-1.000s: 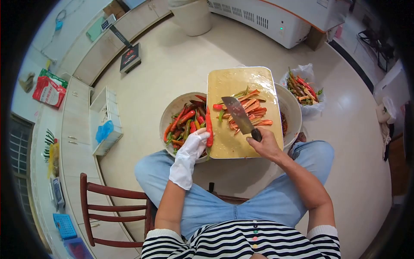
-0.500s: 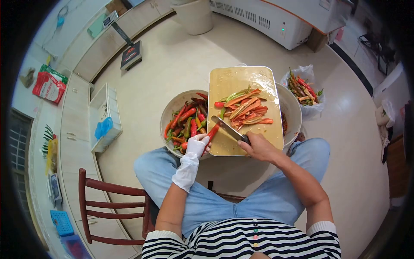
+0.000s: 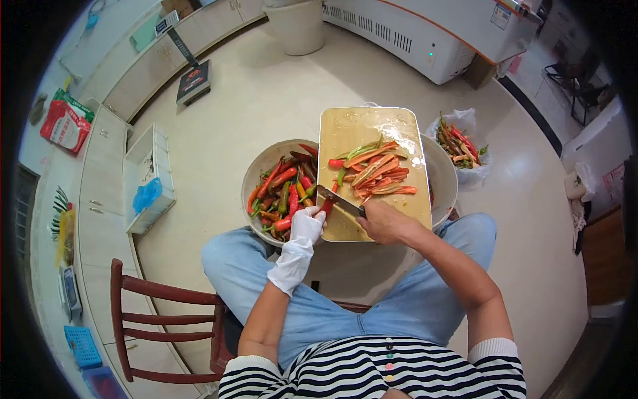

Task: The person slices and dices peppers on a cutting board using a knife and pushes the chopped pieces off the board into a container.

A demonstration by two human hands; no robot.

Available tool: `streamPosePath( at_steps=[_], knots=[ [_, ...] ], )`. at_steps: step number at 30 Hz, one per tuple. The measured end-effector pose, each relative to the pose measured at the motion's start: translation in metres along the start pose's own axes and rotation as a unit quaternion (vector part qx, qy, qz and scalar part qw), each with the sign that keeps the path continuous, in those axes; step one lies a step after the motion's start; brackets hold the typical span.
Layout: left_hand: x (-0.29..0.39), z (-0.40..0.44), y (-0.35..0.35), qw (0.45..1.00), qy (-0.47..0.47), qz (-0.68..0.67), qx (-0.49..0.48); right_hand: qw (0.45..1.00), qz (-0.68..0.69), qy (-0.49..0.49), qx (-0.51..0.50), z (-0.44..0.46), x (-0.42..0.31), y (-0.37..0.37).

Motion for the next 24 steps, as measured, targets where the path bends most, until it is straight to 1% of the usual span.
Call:
streamPosePath(
  at_steps=[4, 7, 11, 13, 14, 16, 17, 18, 19, 20, 21, 22, 23, 24],
  knots=[
    [-0.001, -0.006, 0.007, 0.998, 0.035, 0.037, 0.037, 1.0, -0.005, 0.004, 0.013, -0.003, 0.0, 0.005],
    [0.005, -0.013, 0.01, 0.995, 0.044, 0.075, 0.044, 1.0, -0.021, 0.009, 0.008, -0.004, 0.0, 0.005],
    [-0.002, -0.01, 0.016, 0.99, 0.066, 0.112, 0.054, 0.999, -0.007, 0.021, 0.024, -0.004, 0.001, 0.009],
    [0.001, -0.017, 0.023, 0.991, 0.09, 0.07, 0.072, 0.999, 0.015, 0.026, 0.023, -0.004, 0.0, 0.011],
    [0.002, -0.025, 0.034, 0.987, 0.131, 0.085, 0.048, 0.999, 0.021, 0.028, 0.027, -0.002, 0.0, 0.012],
    [0.002, -0.034, 0.045, 0.969, 0.183, 0.147, 0.08, 0.999, 0.022, 0.025, 0.027, 0.004, -0.001, 0.017],
    [0.0, -0.037, 0.041, 0.989, 0.093, 0.078, 0.08, 0.999, 0.022, 0.022, 0.03, 0.004, 0.002, 0.02],
    [0.001, -0.039, 0.027, 0.987, 0.082, 0.117, 0.075, 0.997, 0.038, 0.009, 0.067, 0.002, 0.007, 0.024],
    [-0.013, -0.032, 0.014, 0.985, 0.074, 0.123, 0.091, 0.993, 0.053, -0.002, 0.101, -0.001, 0.012, 0.025],
    [-0.031, -0.023, 0.002, 0.984, 0.063, 0.13, 0.105, 0.993, 0.056, -0.003, 0.099, -0.004, 0.016, 0.025],
    [-0.035, -0.019, -0.008, 0.985, 0.063, 0.115, 0.109, 0.991, 0.072, -0.015, 0.114, -0.007, 0.021, 0.025],
    [-0.034, -0.014, -0.017, 0.95, 0.18, 0.191, 0.17, 0.987, 0.087, -0.027, 0.129, -0.011, 0.024, 0.023],
    [-0.037, -0.009, -0.021, 0.949, 0.181, 0.177, 0.191, 0.987, 0.089, -0.027, 0.127, -0.015, 0.026, 0.02],
    [-0.02, -0.01, -0.023, 0.947, 0.182, 0.162, 0.211, 0.979, 0.107, -0.041, 0.168, -0.02, 0.027, 0.012]
  ],
)
Point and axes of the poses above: each hand's wrist, its own z-axis towards the middle knuckle, its own y-axis out of the palm, x = y × z, the point moved 1 cm from there along z, towards the middle knuckle, and after that the axes turned 3 degrees about z, right-handed, at the moved point
